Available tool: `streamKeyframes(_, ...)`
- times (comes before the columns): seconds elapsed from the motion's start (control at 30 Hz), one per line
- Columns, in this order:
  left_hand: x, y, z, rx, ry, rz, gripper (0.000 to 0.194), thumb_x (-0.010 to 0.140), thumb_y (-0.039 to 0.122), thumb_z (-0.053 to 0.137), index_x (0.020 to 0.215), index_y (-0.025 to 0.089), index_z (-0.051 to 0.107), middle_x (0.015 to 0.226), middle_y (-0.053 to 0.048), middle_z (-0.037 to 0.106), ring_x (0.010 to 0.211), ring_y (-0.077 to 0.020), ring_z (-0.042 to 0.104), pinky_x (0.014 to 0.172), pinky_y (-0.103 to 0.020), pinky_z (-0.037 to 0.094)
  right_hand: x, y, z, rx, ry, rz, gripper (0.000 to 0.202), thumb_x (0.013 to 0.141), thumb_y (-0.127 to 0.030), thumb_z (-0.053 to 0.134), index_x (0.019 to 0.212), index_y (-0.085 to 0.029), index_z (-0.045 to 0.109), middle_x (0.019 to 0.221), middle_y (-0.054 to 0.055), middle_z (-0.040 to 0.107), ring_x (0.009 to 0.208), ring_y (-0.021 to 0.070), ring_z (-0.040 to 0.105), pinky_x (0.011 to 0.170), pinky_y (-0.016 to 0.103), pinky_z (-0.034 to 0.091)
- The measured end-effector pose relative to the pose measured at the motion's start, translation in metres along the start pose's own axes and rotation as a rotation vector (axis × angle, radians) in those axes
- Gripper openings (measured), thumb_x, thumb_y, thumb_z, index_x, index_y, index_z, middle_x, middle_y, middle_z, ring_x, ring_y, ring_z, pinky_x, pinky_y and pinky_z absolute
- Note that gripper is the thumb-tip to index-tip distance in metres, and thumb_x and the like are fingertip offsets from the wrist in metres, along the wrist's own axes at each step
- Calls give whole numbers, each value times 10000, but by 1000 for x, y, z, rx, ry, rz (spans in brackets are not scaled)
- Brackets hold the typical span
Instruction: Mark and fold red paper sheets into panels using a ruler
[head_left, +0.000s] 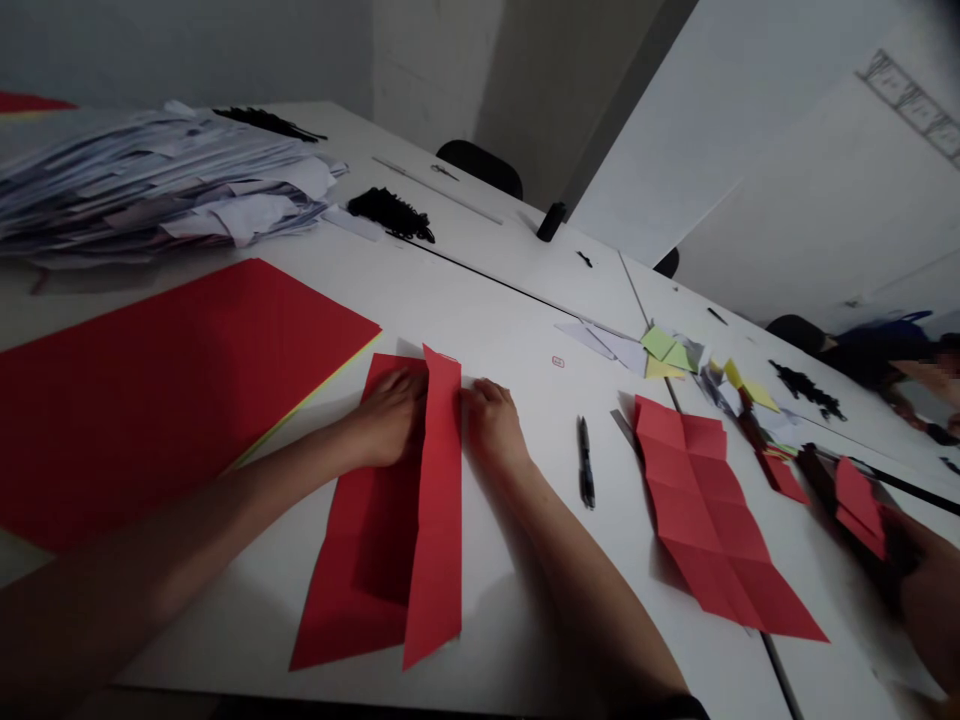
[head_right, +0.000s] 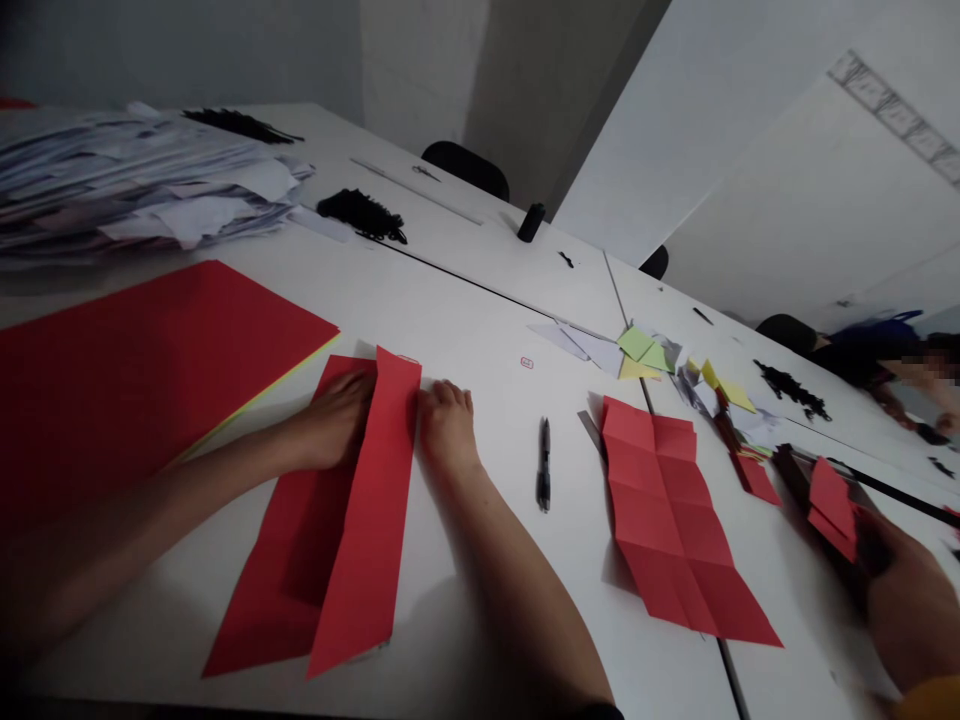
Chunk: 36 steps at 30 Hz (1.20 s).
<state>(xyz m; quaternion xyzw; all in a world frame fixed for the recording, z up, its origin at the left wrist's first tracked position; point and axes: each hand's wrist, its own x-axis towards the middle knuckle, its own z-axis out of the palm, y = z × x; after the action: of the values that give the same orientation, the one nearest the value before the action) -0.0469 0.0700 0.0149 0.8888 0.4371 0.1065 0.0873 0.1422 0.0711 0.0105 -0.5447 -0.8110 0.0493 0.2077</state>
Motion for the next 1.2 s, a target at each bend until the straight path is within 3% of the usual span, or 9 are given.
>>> streamKeyframes(0.13, 0, -1, 1, 6, -2, 9, 497, 828, 198, 522, 1318, 121, 491, 1319, -166, 498, 1281, -327, 382, 1130, -503, 191, -3, 0, 3, -5, 15, -7, 335, 906, -129, 415, 1108, -222, 666, 1180, 97, 637, 1171, 250, 529, 1015, 429, 359)
streamKeyframes(0.33, 0, 2, -2, 7, -13, -13, 482, 870, 205, 473, 1345, 122, 479, 1337, -171, 482, 1263, -324, 406, 1131, -509, 196, -12, -1, 0, -17, -12, -55, 271, 920, -137, 437, 1060, -199, 661, 1143, 89, 664, 1129, 228, 551, 955, 360, 396)
streamKeyframes(0.6, 3, -2, 2, 6, -62, -39, 495, 836, 150, 466, 1327, 164, 517, 1384, -147, 479, 1334, -324, 368, 1155, -508, 157, -39, -4, -6, -19, -46, -71, 363, 926, -83, 402, 1190, -190, 627, 1274, 110, 626, 1251, 248, 501, 1031, 425, 397)
streamKeyframes(0.77, 1, -4, 4, -14, -47, -44, 525, 840, 179, 454, 1363, 210, 493, 1346, -131, 521, 1301, -314, 415, 1142, -514, 181, -65, -8, -9, 10, -33, -121, 356, 906, -91, 425, 1191, -160, 628, 1264, 126, 633, 1243, 288, 523, 1073, 497, 379)
streamKeyframes(0.93, 1, -7, 7, 23, -20, -10, 568, 800, 223, 518, 1366, 200, 482, 1390, -151, 473, 1324, -345, 382, 1136, -540, 184, -96, -12, -17, 34, -76, -160, 391, 885, -88, 452, 1229, -172, 618, 1319, 143, 598, 1294, 308, 492, 1101, 531, 376)
streamKeyframes(1.2, 3, -3, 0, -9, -19, 4, 447, 797, 264, 544, 1234, 176, 588, 1270, -154, 542, 1273, -353, 433, 1124, -549, 220, -173, -21, -36, 65, -54, -259, 474, 908, -94, 444, 1358, -222, 517, 1345, 145, 584, 1341, 287, 456, 1091, 543, 421)
